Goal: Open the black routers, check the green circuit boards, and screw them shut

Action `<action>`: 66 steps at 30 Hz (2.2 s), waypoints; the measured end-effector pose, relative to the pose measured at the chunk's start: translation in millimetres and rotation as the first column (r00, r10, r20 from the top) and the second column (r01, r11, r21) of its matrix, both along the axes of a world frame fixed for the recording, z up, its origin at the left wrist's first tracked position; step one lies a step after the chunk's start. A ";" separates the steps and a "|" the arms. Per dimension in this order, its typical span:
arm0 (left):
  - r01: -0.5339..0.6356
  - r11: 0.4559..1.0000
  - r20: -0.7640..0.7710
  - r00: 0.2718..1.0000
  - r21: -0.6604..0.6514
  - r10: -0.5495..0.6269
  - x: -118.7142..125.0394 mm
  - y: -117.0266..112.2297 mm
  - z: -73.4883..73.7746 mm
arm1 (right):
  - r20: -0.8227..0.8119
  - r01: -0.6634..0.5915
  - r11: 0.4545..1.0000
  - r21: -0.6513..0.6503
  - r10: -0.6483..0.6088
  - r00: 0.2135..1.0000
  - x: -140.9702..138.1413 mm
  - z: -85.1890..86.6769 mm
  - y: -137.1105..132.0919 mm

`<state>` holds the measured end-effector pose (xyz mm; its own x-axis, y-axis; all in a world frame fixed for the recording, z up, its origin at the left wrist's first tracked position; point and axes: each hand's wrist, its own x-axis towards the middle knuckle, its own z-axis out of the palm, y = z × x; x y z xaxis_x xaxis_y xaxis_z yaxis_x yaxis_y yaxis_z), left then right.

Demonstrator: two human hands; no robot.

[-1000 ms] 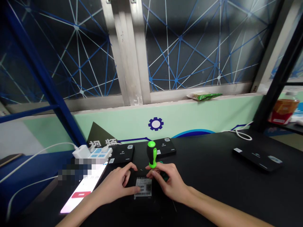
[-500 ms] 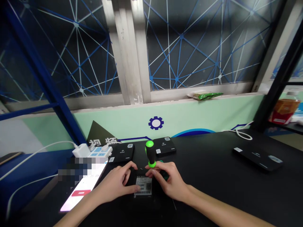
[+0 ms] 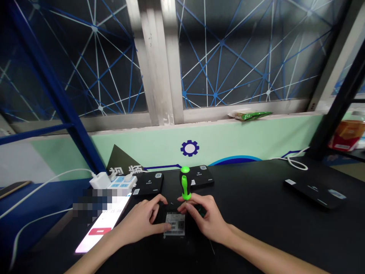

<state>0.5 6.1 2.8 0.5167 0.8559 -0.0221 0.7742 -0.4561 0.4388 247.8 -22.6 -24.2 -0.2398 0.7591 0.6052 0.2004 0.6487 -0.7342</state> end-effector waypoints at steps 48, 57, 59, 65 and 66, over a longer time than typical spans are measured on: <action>-0.120 0.993 -0.085 0.989 -0.012 0.118 -0.3 -2.3 10.7 | -0.340 0.042 0.984 -0.174 -0.100 0.935 6.4 3.3 2.5; -0.066 0.998 -0.032 0.997 -0.005 0.066 -1.0 1.5 6.5 | -0.263 0.177 0.928 -0.329 -0.270 0.926 26.9 16.0 25.7; -0.051 0.999 0.010 0.999 -0.007 0.052 -0.2 2.4 6.1 | -0.113 0.231 0.924 -0.304 -0.276 0.955 32.7 18.6 31.9; 0.002 0.998 0.045 0.999 0.062 -0.005 -2.0 1.5 6.1 | 0.447 0.447 0.887 -0.116 -0.356 0.821 48.8 30.0 41.8; 0.022 0.998 0.047 0.999 0.061 -0.025 -2.7 1.4 5.5 | 0.525 0.465 0.879 -0.105 -0.348 0.777 51.0 31.3 42.6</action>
